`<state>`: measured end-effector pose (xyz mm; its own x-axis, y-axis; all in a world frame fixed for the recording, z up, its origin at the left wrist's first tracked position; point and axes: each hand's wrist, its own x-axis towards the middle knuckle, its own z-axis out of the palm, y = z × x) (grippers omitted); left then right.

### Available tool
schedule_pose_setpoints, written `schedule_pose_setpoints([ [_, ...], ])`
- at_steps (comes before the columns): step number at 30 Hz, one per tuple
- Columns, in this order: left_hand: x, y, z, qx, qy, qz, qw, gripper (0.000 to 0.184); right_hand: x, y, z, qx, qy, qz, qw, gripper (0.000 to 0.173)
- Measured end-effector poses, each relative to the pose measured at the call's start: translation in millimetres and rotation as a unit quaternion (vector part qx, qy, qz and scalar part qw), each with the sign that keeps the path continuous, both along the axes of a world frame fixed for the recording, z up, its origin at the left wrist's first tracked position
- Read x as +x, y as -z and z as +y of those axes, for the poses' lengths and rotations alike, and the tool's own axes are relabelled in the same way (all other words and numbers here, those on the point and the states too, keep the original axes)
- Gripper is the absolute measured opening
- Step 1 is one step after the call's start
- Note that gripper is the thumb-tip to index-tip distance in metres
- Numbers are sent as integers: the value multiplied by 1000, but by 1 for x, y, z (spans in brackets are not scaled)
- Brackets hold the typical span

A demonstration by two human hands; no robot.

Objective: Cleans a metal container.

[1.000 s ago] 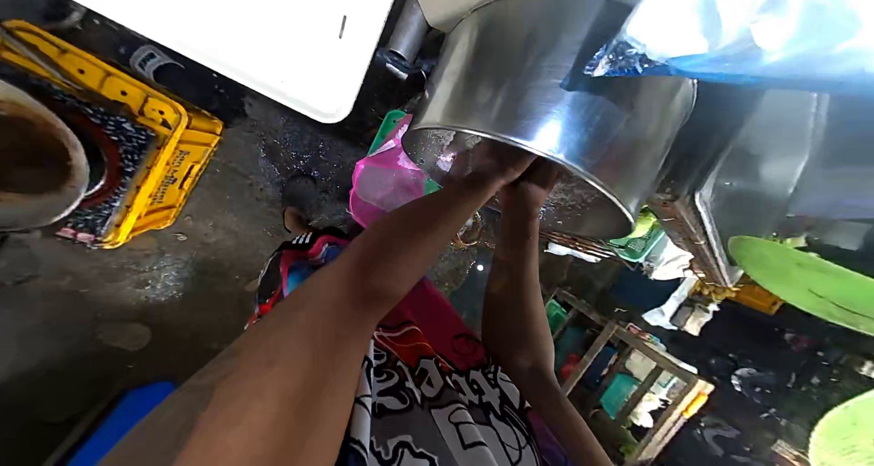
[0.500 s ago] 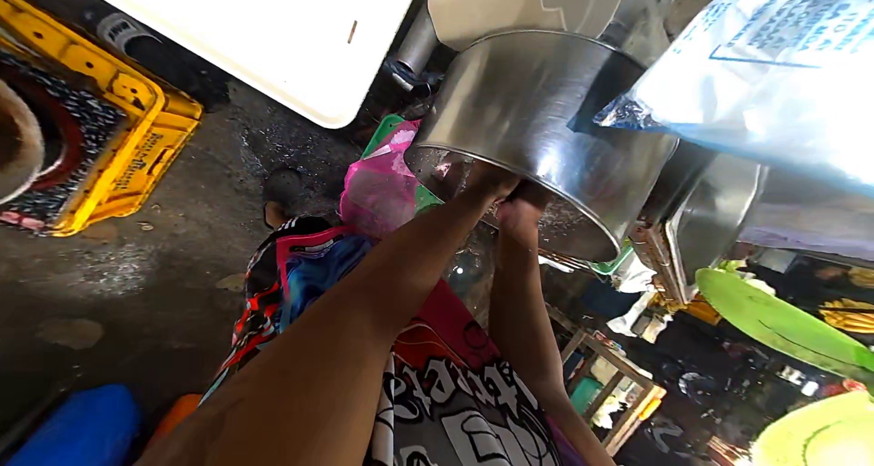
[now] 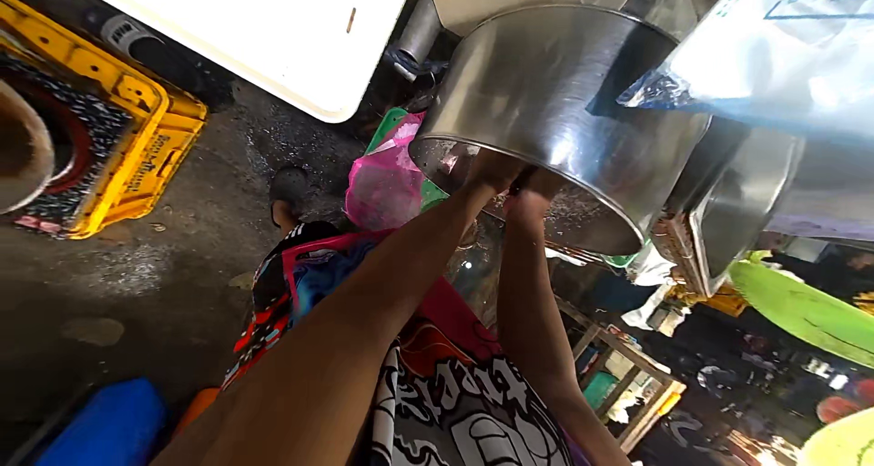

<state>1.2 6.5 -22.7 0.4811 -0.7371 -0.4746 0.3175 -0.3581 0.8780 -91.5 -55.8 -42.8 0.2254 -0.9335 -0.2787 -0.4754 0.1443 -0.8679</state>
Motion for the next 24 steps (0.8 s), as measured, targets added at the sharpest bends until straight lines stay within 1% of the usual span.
schedule_pose_setpoints([
  [1,-3,7,-4,-11,-23,26,999,37,3,2,-1,-12,6,-9,1000,6],
  [2,-5,15,-9,-22,-45,77,996,33,9,1,1,-20,6,-19,1000,6],
  [3,-7,21,-10,-33,-57,157,985,32,13,-2,4,-33,2,-32,999,10],
  [4,-10,27,-6,-43,-54,237,969,37,16,-6,10,-43,14,-39,998,14],
  [5,-17,33,0,-46,-47,292,954,44,14,-8,17,-50,36,-53,997,18],
  [6,-26,36,11,-55,-46,319,945,50,4,-6,24,-67,49,-83,993,29],
  [7,-33,40,24,-82,-56,313,944,54,-9,-1,32,-96,22,-113,989,47],
  [8,-41,46,37,-125,-79,283,948,62,-26,8,42,-128,-13,-123,984,62],
  [9,-48,51,50,-182,-98,240,948,75,-41,18,48,-172,-50,-129,975,74],
  [10,-53,56,60,-207,-101,214,949,88,-50,24,51,-206,-79,-144,965,84],
  [11,-55,60,65,-214,-98,209,949,92,-52,25,54,-214,-84,-153,961,93],
  [12,-55,60,64,-207,-100,220,948,87,-49,24,56,-190,-62,-161,967,101],
  [13,-53,58,56,-201,-111,232,945,78,-40,21,53,-134,-19,-175,975,102],
  [14,-47,54,43,-185,-116,230,948,71,-27,17,45,-75,33,-195,977,90],
  [15,-40,45,29,-148,-111,198,963,69,-16,14,34,-36,67,-214,974,67],
  [16,-32,36,16,-93,-83,135,983,70,-9,11,23,-10,77,-228,970,41],
  [17,-22,27,6,-39,-31,39,998,68,-4,8,14,17,73,-245,967,29],
  [18,-14,14,-2,-8,21,-59,998,61,-1,3,8,47,56,-257,964,38],
  [19,-7,-1,-6,26,67,-118,990,55,-1,1,3,79,34,-280,956,44],
  [21,1,-30,-14,106,141,-143,974,54,2,1,-4,138,26,-339,930,50],
  [22,-2,-32,-20,130,150,-142,970,57,2,-2,-5,162,38,-345,924,52],
  [24,-5,-34,-20,142,157,-118,970,59,5,-12,-1,171,82,-312,931,48],
])
